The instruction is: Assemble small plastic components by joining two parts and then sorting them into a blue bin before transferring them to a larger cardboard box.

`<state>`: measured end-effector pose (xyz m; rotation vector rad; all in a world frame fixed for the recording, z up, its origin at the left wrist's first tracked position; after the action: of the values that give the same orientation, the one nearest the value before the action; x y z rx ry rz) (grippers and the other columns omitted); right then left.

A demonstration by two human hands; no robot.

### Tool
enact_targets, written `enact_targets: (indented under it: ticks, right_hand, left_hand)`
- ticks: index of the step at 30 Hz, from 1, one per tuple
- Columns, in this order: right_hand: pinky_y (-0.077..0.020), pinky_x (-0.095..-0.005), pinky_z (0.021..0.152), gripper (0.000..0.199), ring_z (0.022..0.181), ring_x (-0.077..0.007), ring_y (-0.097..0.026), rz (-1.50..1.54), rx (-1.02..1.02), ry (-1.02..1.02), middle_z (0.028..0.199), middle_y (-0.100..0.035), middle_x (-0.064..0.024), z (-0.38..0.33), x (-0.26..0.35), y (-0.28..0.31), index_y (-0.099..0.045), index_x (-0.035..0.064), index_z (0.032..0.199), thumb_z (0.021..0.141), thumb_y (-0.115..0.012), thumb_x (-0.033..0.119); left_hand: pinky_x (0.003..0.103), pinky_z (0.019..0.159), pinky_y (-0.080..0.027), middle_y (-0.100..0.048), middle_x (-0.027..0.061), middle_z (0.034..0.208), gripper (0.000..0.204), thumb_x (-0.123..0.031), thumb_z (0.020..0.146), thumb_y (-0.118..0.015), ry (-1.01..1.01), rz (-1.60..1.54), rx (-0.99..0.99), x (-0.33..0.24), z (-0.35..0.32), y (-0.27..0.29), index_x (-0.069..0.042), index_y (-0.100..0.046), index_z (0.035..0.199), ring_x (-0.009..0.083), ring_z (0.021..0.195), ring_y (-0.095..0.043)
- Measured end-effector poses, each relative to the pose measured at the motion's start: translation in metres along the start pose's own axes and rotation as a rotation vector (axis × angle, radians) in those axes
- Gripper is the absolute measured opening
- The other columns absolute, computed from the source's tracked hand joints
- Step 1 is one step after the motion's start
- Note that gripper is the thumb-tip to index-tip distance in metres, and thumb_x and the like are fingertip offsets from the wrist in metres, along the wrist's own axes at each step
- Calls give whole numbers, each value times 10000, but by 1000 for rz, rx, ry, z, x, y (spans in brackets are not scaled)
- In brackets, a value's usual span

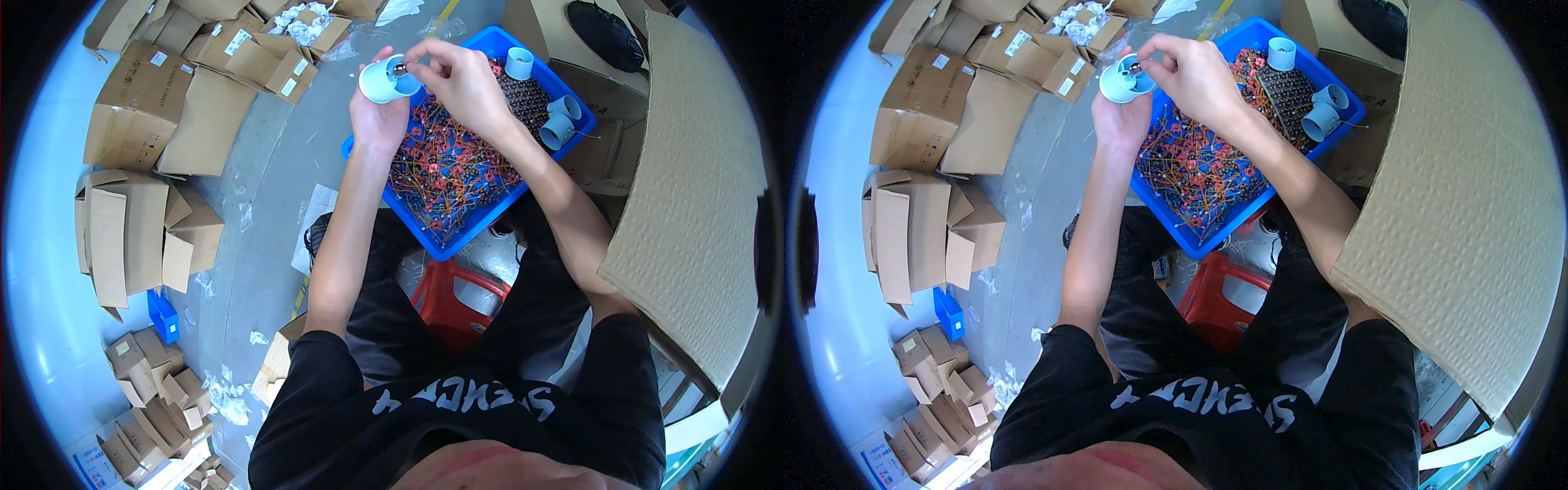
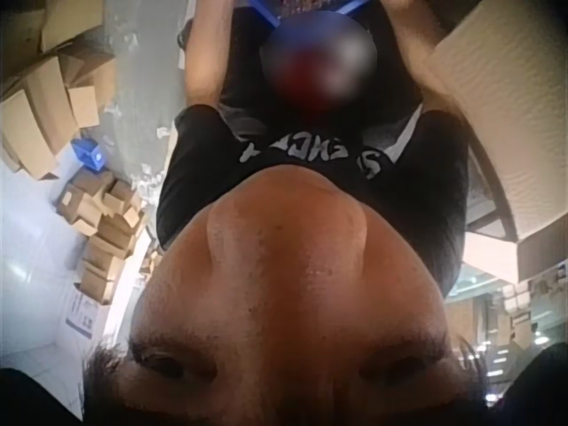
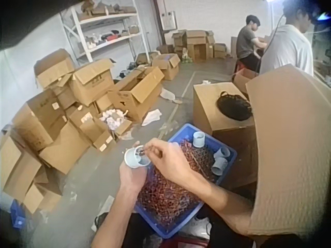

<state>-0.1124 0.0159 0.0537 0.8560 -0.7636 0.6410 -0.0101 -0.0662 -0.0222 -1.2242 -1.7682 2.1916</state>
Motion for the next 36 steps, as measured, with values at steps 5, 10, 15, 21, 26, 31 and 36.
enact_targets:
  ticks: [5, 10, 15, 21, 26, 31, 36]
  right_hand:
    - [-393, -289, 443, 154, 452, -143, -513, -7, 27, 24, 533, -549, -70, -1, 3, 0, -671, 47, 939, 833, -663, 158]
    - [-441, -311, 462, 171, 475, -196, -579, -12, 54, 34, 582, -610, -88, 0, 2, -3, -677, 52, 923, 805, -686, 176]
    - [-490, -336, 544, 199, 578, -243, -623, -86, 36, 128, 694, -660, -93, 1, 3, -1, -680, 43, 938, 776, -699, 156]
    - [-518, -375, 647, 228, 710, -289, -650, -196, 1, 243, 798, -681, -96, -2, 10, -2, -679, 40, 954, 749, -704, 136]
    - [-528, -377, 687, 220, 796, -304, -653, -217, 28, 258, 903, -673, -112, -2, 12, -2, -676, 42, 963, 755, -688, 110]
    - [-534, -369, 712, 217, 847, -303, -650, -280, 135, 370, 996, -654, -121, -1, 15, -3, -671, 41, 972, 759, -674, 87]
    - [-535, -371, 719, 223, 856, -305, -647, -271, 123, 498, 1006, -656, -110, -1, 18, 3, -672, 52, 976, 756, -673, 87]
  left_hand:
    - [338, 955, -426, -585, 93, 1088, 446, -336, 1024, -257, -8, 24, 25, -1, -2, -2, -11, -494, 1216, 192, 1051, -546]
    - [341, 959, -424, -583, 101, 1090, 447, -338, 1024, -259, -19, 43, 29, -2, -2, -2, -9, -495, 1214, 197, 1054, -545]
    - [344, 945, -422, -589, 117, 1117, 421, -307, 1021, -297, -19, 13, 20, -2, -1, -1, 8, -498, 1214, 212, 1056, -548]
    - [346, 949, -418, -586, 118, 1122, 426, -314, 1021, -297, -26, 39, 33, -3, 1, 0, 8, -499, 1212, 214, 1060, -544]
    - [346, 951, -421, -570, 112, 1118, 444, -333, 1023, -271, -22, 53, 26, -3, 0, -1, 1, -491, 1217, 208, 1068, -533]
    - [350, 954, -422, -569, 122, 1170, 422, -287, 1019, -302, 108, -61, 163, -6, 0, 2, 28, -486, 1231, 207, 1082, -534]
    - [360, 946, -421, -568, 98, 1117, 454, -356, 1013, -313, 157, 56, 61, 0, -3, -5, 7, -486, 1225, 204, 1065, -530]
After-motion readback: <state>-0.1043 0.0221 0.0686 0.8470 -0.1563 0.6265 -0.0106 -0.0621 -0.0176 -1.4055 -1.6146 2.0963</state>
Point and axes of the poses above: each hand's wrist, its own z-axis towards the middle knuckle, its own y-axis out of the back of the hand, x = y × z, the point moved 6 cm from there along z, towards the middle knuckle
